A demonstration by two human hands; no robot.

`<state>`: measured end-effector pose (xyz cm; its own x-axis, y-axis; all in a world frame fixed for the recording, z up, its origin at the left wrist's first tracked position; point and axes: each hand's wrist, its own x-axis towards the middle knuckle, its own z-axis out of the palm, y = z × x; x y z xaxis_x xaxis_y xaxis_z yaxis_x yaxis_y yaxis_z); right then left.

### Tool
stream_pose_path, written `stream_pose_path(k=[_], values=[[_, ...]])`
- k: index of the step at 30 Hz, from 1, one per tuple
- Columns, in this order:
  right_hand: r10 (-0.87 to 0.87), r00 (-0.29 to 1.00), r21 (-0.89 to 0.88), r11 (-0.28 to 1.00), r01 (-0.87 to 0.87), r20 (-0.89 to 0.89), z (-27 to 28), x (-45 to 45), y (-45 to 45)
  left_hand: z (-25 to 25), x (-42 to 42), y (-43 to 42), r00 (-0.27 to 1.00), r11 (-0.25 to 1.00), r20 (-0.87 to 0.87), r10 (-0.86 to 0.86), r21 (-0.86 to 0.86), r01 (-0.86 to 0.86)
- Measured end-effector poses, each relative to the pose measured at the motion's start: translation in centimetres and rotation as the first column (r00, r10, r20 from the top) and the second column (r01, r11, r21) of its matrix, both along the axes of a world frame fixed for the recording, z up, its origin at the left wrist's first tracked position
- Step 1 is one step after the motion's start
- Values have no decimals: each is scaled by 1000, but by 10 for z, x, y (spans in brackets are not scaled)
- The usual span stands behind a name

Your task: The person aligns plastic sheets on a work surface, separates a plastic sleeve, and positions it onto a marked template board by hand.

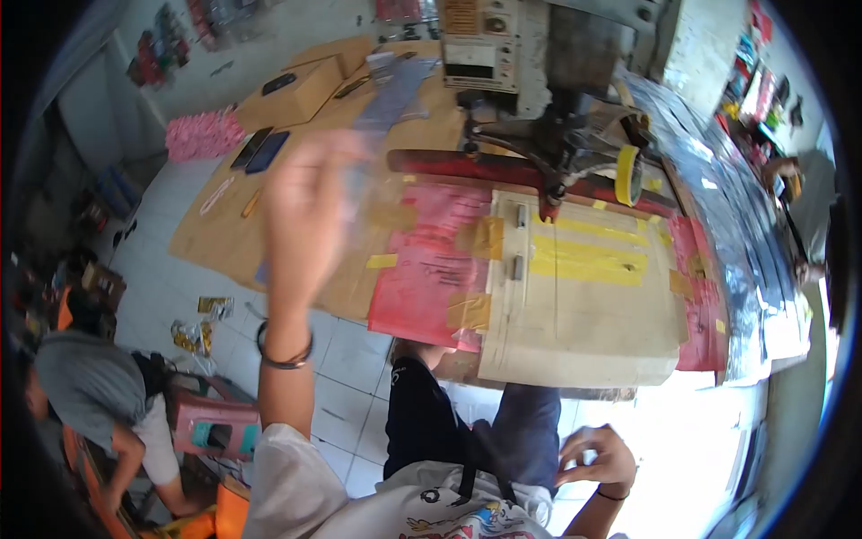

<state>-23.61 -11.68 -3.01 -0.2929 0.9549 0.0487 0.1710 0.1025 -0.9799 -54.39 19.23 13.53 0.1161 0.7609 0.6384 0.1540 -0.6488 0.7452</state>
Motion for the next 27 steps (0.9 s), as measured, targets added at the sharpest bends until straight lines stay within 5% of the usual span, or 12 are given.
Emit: stream_pose_path(k=[3,5,7,10,15,18,20,22,24,27], values=[[169,983,-240,960,-147,77,9,-45,20,22,-49,7,961,984,266,76,139,-116],[184,978,-69,982,-178,103,-6,-60,32,37,-68,-6,918,910,341,201,282,-304],[48,970,90,993,-72,238,-39,-73,33,46,-136,-15,943,883,304,133,395,-252],[-213,914,167,972,164,344,-75,-93,53,60,-194,-62,685,553,495,534,409,-726],[-460,685,335,886,320,565,-158,-112,92,46,-261,-125,435,113,546,716,524,-844],[-556,642,268,827,495,529,-156,-115,102,26,-307,-146,-82,-302,393,916,541,-785],[-688,604,388,726,569,402,-175,-99,107,10,-322,-143,-146,-310,383,912,410,-858],[-705,566,378,708,597,427,-179,-86,109,2,-336,-138,147,89,559,816,130,-988],[-644,586,290,755,587,492,-189,-72,109,-16,-362,-140,194,269,603,774,-37,-962],[-655,596,229,739,634,465,-189,-59,110,-66,-418,-133,134,299,571,810,-205,-932]])
